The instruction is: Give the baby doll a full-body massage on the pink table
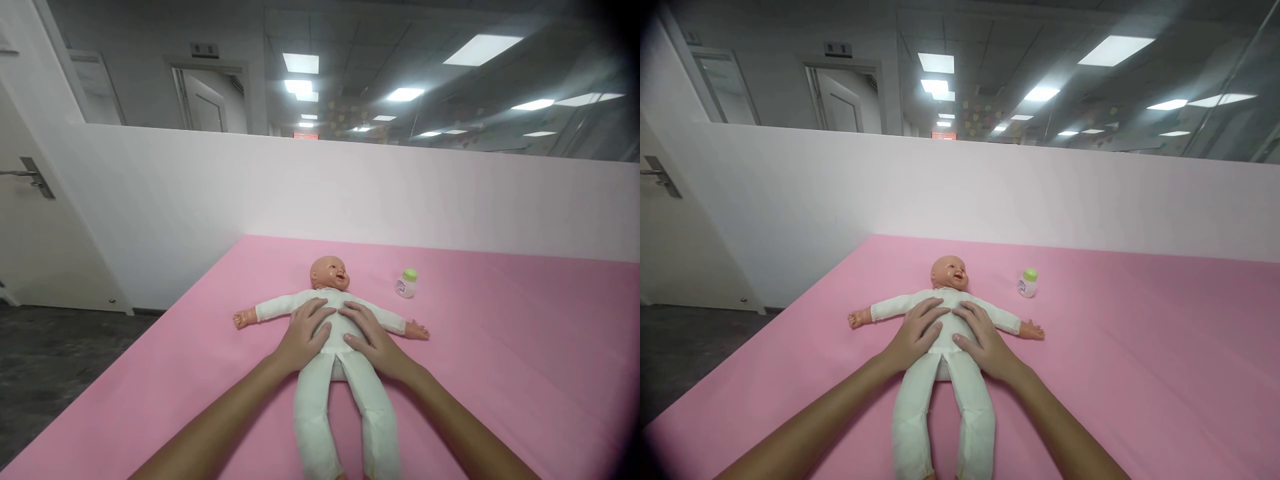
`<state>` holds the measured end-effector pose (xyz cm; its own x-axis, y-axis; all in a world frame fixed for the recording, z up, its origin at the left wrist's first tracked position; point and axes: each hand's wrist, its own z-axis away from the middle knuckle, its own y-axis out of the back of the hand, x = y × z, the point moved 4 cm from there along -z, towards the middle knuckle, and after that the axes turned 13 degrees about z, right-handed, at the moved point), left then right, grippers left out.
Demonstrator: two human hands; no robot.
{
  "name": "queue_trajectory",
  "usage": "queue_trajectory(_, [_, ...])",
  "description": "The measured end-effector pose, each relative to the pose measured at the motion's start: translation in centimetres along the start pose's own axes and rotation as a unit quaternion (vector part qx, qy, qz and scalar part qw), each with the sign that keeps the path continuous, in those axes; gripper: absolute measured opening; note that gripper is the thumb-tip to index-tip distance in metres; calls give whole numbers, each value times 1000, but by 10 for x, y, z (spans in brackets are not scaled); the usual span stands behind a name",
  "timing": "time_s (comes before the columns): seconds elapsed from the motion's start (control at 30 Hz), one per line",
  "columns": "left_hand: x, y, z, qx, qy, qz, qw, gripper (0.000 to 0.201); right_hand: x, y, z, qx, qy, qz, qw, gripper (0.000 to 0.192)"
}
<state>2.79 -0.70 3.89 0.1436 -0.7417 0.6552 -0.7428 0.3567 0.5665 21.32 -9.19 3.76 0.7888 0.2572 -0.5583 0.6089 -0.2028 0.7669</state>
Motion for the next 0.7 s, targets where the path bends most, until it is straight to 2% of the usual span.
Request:
queue_trajectory(0.33, [11,5,-3,4,6,17,1000,30,5,-3,1,-16,-14,-6,1000,56])
queue_trajectory(0.47, [10,5,-3,23,-20,24,999,28,4,-3,1,-16,-17,-9,1000,55])
queue_trajectory(0.57, [5,3,-1,27,-32,17,999,33,3,-2,1,-14,-14,-9,1000,55])
queue_trajectory(0.7, [-5,-1,1,10,5,12,1000,44,3,-2,1,-13,-13,-8,1000,56])
